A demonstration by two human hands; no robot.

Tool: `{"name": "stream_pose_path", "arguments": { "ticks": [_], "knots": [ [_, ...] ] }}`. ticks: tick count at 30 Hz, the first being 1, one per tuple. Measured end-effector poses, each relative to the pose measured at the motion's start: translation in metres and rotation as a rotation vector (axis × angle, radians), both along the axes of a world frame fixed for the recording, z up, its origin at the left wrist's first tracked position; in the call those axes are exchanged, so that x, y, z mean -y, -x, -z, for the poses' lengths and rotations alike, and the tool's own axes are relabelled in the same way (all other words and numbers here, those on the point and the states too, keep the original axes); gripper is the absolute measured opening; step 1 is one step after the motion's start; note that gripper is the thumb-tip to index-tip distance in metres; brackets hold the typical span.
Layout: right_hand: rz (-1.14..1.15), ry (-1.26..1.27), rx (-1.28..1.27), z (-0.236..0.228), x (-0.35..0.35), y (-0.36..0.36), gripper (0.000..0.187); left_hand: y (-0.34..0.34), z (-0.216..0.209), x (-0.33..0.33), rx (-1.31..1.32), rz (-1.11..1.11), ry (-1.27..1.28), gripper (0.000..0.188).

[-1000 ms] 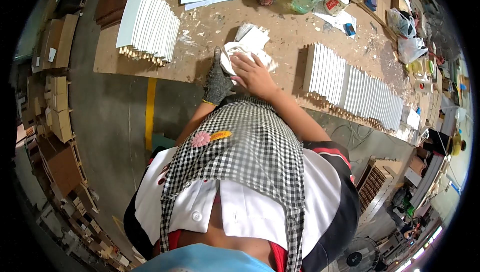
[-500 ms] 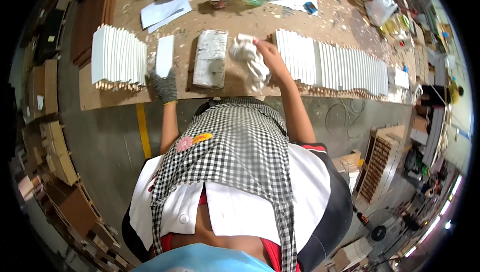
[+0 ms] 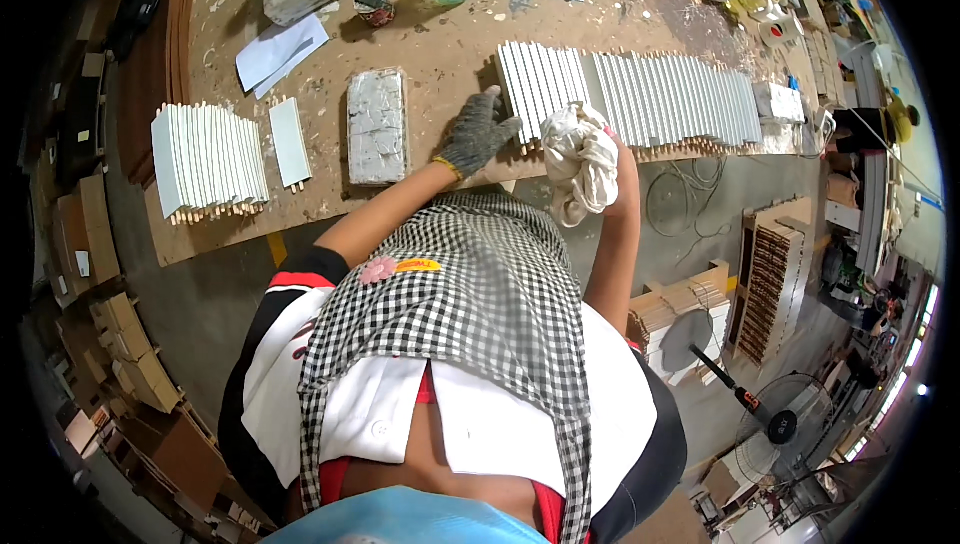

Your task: The person applies a white substance to a small wooden board by hand and with a tool, then wipes the surface with a cloth.

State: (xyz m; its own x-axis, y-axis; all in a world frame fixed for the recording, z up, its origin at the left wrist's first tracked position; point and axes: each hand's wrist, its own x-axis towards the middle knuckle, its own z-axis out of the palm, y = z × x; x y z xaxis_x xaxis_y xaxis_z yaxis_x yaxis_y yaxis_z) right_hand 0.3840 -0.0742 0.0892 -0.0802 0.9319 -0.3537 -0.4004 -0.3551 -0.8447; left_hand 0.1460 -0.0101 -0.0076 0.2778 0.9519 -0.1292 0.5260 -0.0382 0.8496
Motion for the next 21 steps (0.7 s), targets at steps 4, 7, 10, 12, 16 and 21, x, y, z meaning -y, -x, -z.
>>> {"name": "stream_pose_path", "arguments": {
  "ticks": [4, 7, 10, 12, 16, 21],
  "knots": [
    [0.203, 0.29, -0.29, 0.004, 0.012, -0.003, 0.045, -0.009, -0.014, 0.001, 0.026, 0.01, 0.27, 0.095],
    [0.218, 0.239, -0.26, 0.018, 0.016, -0.008, 0.045, 0.002, 0.003, 0.003, 0.068, -0.005, 0.316, 0.098],
    [0.206, 0.193, -0.141, 0.022, 0.01, -0.004, 0.044, 0.01, 0.005, 0.009, 0.15, -0.081, 0.366, 0.091],
    [0.157, 0.047, 0.032, 0.021, 0.004, 0.007, 0.043, 0.014, 0.004, 0.004, 0.015, -0.018, 0.287, 0.078],
    [0.127, 0.138, -0.34, 0.015, -0.018, 0.016, 0.048, 0.057, -0.034, 0.005, 0.059, -0.198, 0.353, 0.059],
    [-0.084, -0.167, -0.343, 0.046, -0.05, 0.025, 0.042, 0.146, -0.045, 0.04, -0.035, -0.412, -0.038, 0.037]
  ]
}}
